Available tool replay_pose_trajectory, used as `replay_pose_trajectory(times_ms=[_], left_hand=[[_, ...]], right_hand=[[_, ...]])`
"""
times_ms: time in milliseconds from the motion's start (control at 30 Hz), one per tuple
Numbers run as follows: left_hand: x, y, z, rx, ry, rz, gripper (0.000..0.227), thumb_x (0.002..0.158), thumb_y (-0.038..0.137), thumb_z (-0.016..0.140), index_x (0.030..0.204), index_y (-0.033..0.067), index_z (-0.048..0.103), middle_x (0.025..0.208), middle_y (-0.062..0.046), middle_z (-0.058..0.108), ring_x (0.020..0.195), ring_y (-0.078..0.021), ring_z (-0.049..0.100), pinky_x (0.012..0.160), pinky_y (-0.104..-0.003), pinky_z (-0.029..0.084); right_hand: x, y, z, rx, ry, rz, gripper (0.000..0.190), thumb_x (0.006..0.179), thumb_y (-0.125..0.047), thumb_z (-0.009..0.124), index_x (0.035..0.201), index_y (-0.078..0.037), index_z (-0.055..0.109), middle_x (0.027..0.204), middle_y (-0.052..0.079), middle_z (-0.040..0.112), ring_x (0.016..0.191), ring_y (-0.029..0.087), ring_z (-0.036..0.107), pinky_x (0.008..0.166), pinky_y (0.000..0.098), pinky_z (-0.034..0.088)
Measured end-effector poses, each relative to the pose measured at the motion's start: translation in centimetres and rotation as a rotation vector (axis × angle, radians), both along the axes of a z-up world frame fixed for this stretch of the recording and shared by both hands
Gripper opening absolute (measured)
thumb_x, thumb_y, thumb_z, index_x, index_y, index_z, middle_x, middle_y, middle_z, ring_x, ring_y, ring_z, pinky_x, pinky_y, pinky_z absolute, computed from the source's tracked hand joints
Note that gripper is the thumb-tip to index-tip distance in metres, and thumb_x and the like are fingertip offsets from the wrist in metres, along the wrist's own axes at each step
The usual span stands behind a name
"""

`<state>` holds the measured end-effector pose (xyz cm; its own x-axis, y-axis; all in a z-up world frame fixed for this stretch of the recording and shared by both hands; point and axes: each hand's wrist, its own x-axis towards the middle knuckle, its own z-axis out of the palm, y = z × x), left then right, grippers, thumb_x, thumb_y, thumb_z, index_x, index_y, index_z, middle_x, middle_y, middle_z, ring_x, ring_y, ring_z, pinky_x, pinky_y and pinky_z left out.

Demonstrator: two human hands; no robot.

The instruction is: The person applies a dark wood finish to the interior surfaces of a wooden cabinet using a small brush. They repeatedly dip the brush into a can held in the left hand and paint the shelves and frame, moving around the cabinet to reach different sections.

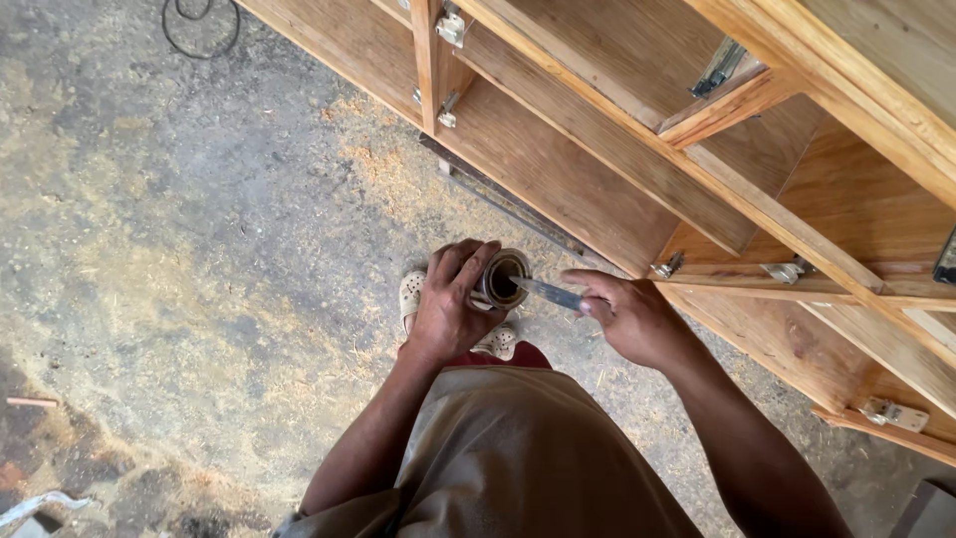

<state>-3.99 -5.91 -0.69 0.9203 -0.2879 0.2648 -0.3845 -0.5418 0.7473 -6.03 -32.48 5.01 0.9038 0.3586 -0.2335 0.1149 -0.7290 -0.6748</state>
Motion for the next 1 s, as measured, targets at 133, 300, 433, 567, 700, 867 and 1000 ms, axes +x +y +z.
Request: replay_pose_trajectory(times_ms=[133, 300, 433, 567, 700, 867, 1000], left_hand=[[-0.2, 0.7, 0.0, 0.048, 0.029, 0.014, 0.088, 0.058, 0.021, 0.097, 0.137, 0.0132, 0.060, 0.131, -0.016, 0.058, 0.123, -0.0389, 0.054, 0.101, -0.053, 0.053], [-0.4, 0.9, 0.4, 0.116, 0.046, -0.058, 0.095, 0.054, 0.014, 0.093, 0.142, 0.0176, 0.057, 0.136, -0.018, 0.053, 0.127, -0.0415, 0.049, 0.104, -0.053, 0.052], [-0.4, 0.1, 0.8, 0.181, 0.054, -0.101, 0.092, 0.056, 0.008, 0.088, 0.142, 0.0205, 0.057, 0.136, -0.018, 0.053, 0.127, -0.0417, 0.049, 0.106, -0.051, 0.051], [-0.7, -0.3, 0.4, 0.176, 0.018, -0.089, 0.086, 0.063, 0.004, 0.085, 0.142, 0.0225, 0.057, 0.137, -0.018, 0.053, 0.129, -0.0404, 0.050, 0.106, -0.049, 0.052], [-0.8, -0.6, -0.7, 0.216, -0.009, -0.078, 0.086, 0.065, 0.005, 0.087, 0.143, 0.0236, 0.057, 0.138, -0.018, 0.052, 0.129, -0.0408, 0.049, 0.104, -0.049, 0.054], [-1.2, -1.1, -1.5, 0.278, -0.033, -0.064, 0.089, 0.066, 0.006, 0.089, 0.145, 0.0248, 0.054, 0.139, -0.018, 0.051, 0.130, -0.0409, 0.048, 0.103, -0.049, 0.056], [-1.1, -0.9, -1.4, 0.205, 0.070, -0.071, 0.100, 0.053, 0.013, 0.093, 0.144, 0.0211, 0.053, 0.137, -0.018, 0.051, 0.127, -0.0413, 0.048, 0.104, -0.052, 0.053]], right_hand=[[0.1, -0.3, 4.1, -0.472, 0.355, -0.171, 0.043, 0.100, -0.024, 0.054, 0.143, -0.027, 0.055, 0.086, 0.009, 0.074, 0.044, 0.020, 0.055, 0.042, 0.0378, 0.053], [0.5, 2.8, 5.7, -0.568, 0.341, -0.079, 0.038, 0.109, -0.017, 0.044, 0.145, -0.023, 0.054, 0.052, 0.010, 0.060, 0.036, 0.021, 0.047, 0.036, 0.0379, 0.046], [0.8, 4.6, 6.2, -0.609, 0.097, 0.110, 0.055, 0.092, 0.002, 0.048, 0.142, -0.017, 0.058, 0.050, 0.009, 0.058, 0.037, 0.020, 0.051, 0.036, 0.0411, 0.045], [1.4, 5.7, 6.8, -0.674, 0.067, 0.171, 0.065, 0.084, 0.007, 0.049, 0.143, -0.018, 0.058, 0.052, 0.010, 0.060, 0.039, 0.020, 0.053, 0.038, 0.0398, 0.047], [2.0, 6.6, 7.2, -0.732, 0.283, 0.161, 0.075, 0.084, 0.012, 0.047, 0.147, -0.026, 0.054, 0.056, 0.009, 0.062, 0.042, 0.018, 0.054, 0.040, 0.0388, 0.049], [2.0, 6.3, 6.8, -0.679, 0.343, 0.140, 0.079, 0.086, 0.013, 0.045, 0.151, -0.031, 0.051, 0.054, 0.006, 0.061, 0.039, 0.014, 0.044, 0.038, 0.0346, 0.043], [2.0, 4.3, 5.9, -0.541, 0.471, -0.032, 0.052, 0.103, -0.016, 0.049, 0.153, -0.032, 0.043, 0.051, 0.006, 0.055, 0.036, 0.010, 0.035, 0.034, 0.0310, 0.041]])
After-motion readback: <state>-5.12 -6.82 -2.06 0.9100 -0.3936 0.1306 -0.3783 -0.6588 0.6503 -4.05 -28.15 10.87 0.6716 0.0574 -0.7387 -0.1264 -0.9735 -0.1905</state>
